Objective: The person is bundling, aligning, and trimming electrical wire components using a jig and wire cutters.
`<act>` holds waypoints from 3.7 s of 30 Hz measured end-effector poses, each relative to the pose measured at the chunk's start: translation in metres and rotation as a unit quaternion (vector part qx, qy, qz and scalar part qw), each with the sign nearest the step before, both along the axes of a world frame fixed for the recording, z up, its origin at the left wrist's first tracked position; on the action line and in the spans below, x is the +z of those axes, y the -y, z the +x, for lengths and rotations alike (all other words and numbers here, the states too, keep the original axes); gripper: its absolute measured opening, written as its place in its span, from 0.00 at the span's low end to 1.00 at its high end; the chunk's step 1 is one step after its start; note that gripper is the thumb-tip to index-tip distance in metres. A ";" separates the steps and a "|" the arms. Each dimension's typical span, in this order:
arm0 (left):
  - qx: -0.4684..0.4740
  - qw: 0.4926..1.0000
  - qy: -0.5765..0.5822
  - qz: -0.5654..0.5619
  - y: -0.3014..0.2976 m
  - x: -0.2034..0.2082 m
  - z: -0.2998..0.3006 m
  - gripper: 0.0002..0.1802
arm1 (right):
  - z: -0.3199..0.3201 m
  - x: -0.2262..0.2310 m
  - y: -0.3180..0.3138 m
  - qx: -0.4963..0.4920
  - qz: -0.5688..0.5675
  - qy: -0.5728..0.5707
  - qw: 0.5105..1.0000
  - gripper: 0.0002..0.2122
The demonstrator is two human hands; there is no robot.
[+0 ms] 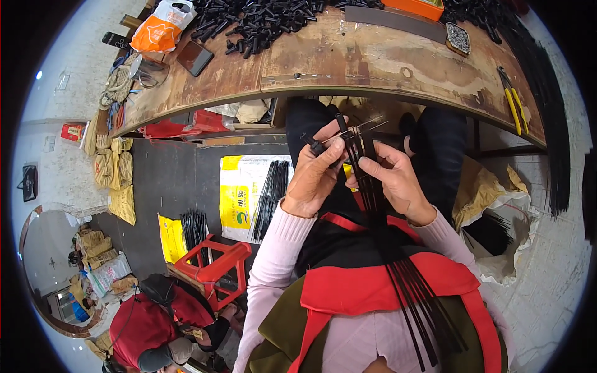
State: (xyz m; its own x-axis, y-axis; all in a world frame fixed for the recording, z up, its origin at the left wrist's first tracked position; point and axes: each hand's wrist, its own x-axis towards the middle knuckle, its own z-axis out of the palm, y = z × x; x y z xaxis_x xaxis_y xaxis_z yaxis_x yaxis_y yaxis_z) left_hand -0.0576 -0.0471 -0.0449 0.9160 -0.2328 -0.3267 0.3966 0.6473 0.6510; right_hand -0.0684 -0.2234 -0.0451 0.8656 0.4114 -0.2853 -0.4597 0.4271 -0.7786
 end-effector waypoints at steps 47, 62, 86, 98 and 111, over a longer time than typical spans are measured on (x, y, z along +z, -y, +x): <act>-0.047 0.966 0.145 0.210 -0.010 0.026 0.049 0.16 | -0.002 0.002 0.001 0.034 0.031 0.062 0.997 0.19; -0.085 0.984 0.094 0.122 -0.012 0.033 0.044 0.18 | -0.004 0.001 -0.001 0.036 0.016 0.069 0.997 0.19; -0.086 0.977 0.128 0.150 -0.014 0.027 0.044 0.22 | -0.001 -0.001 0.002 0.036 0.063 0.042 0.997 0.17; 0.021 0.979 0.189 0.073 -0.011 0.017 0.005 0.23 | 0.001 -0.001 0.001 0.052 0.045 0.048 0.996 0.18; 0.091 0.925 0.188 0.317 0.000 0.033 0.004 0.13 | 0.000 -0.001 -0.001 0.050 0.043 0.043 0.997 0.18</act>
